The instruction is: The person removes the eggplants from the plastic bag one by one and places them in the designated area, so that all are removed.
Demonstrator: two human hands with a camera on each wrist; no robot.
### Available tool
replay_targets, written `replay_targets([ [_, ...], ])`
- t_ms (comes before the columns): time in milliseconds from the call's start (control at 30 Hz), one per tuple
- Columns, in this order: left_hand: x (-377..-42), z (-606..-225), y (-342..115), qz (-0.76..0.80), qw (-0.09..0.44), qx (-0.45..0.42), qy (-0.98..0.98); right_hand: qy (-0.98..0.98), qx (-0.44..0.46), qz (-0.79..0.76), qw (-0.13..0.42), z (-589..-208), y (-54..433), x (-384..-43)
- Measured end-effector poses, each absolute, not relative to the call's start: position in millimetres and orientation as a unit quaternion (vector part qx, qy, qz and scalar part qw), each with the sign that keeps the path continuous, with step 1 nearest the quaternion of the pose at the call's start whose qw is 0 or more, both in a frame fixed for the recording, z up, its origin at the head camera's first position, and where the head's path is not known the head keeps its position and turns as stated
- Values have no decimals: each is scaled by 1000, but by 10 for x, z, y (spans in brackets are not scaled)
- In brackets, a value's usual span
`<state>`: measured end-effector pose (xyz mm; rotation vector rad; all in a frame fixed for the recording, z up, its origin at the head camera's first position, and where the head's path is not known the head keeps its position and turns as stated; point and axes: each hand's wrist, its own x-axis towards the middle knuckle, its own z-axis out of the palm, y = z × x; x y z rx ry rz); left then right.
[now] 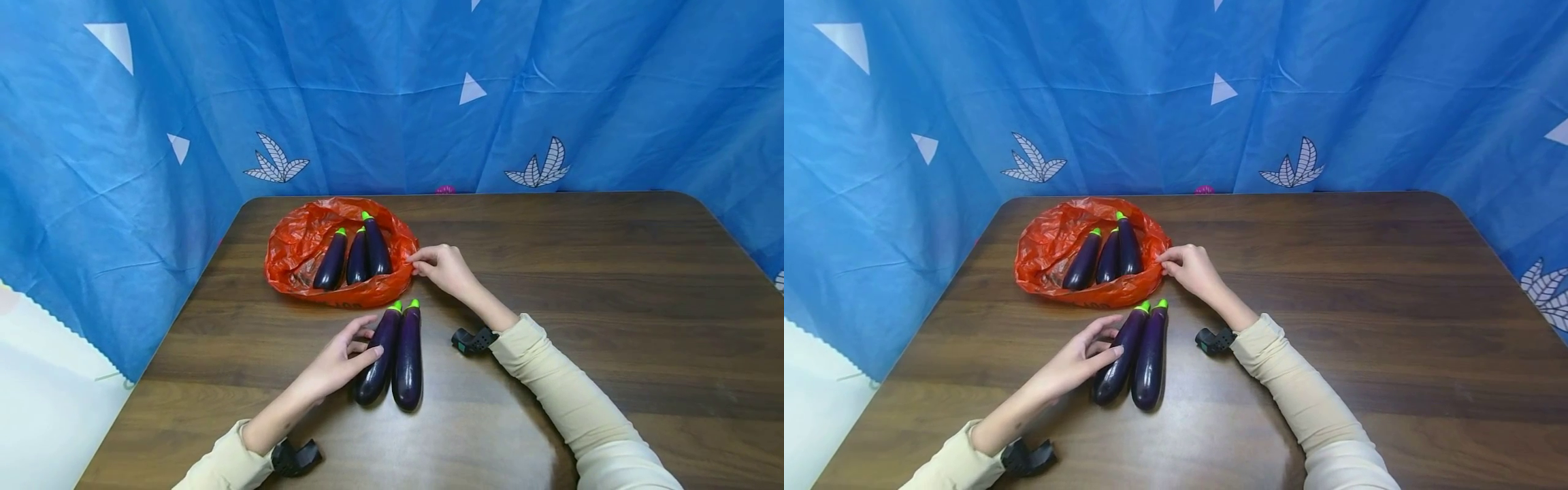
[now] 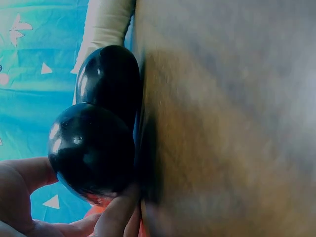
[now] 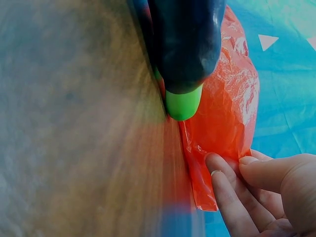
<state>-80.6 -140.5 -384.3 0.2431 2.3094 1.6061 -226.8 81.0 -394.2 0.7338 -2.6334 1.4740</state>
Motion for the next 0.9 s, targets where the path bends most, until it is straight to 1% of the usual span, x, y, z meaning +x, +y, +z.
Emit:
replay_targets([
  [200,-820,-3823,-1404,543,152,96,820,-849,238,471,23,-3955,814,-2272],
  [533,-806,-3832,-1398,542,134,145,817,-847,234,476,27,-3953,805,-2267],
  [900,-802,-3836,-1385,537,136,149,819,-845,231,480,39,-3955,790,-2271],
])
